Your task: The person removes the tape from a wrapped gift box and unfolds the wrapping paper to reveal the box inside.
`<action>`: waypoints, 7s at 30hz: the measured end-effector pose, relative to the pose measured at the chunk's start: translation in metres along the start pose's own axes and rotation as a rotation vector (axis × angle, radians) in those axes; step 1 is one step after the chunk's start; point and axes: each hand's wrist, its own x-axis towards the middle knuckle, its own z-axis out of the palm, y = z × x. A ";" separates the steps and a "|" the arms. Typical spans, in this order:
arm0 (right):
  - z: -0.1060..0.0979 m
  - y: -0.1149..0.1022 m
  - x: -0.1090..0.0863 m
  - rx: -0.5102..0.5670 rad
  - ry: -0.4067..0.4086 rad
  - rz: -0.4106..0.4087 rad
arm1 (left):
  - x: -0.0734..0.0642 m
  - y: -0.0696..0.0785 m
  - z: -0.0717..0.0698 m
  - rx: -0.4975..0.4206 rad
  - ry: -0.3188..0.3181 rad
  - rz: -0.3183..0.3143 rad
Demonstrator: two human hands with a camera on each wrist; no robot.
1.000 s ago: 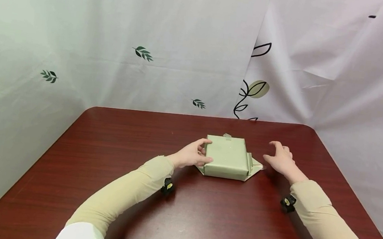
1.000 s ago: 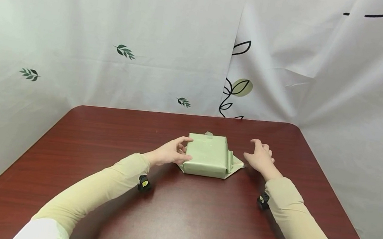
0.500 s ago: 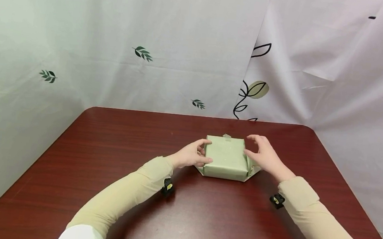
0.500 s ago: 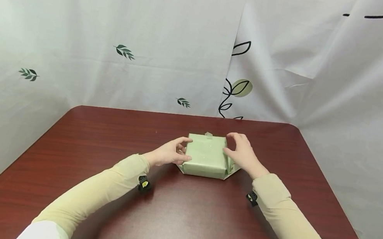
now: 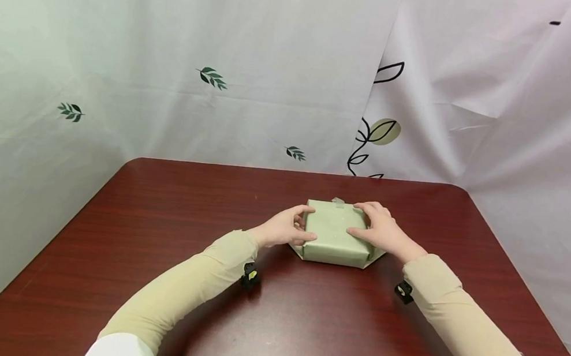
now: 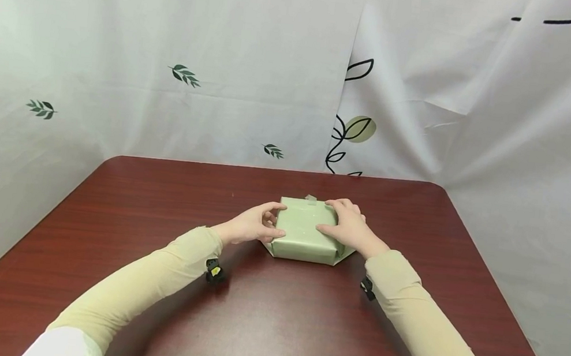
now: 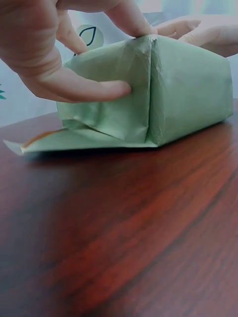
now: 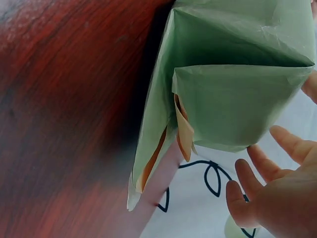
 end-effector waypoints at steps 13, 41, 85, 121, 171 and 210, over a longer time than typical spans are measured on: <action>-0.001 -0.001 0.000 0.006 -0.009 0.020 | 0.003 0.017 -0.014 0.390 0.074 0.074; -0.001 -0.001 0.003 -0.030 -0.008 -0.005 | 0.025 0.030 -0.007 0.968 -0.100 0.298; -0.014 -0.032 -0.057 -0.157 -0.067 -0.317 | 0.025 0.030 -0.006 0.939 -0.124 0.249; 0.028 -0.057 -0.107 -0.211 -0.513 -0.625 | 0.024 0.027 -0.006 0.936 -0.122 0.262; -0.029 0.003 -0.029 0.045 -0.099 -0.213 | 0.021 0.019 -0.004 0.912 -0.089 0.323; -0.018 0.029 -0.025 0.037 0.097 -0.192 | 0.013 -0.001 -0.035 0.616 0.076 0.499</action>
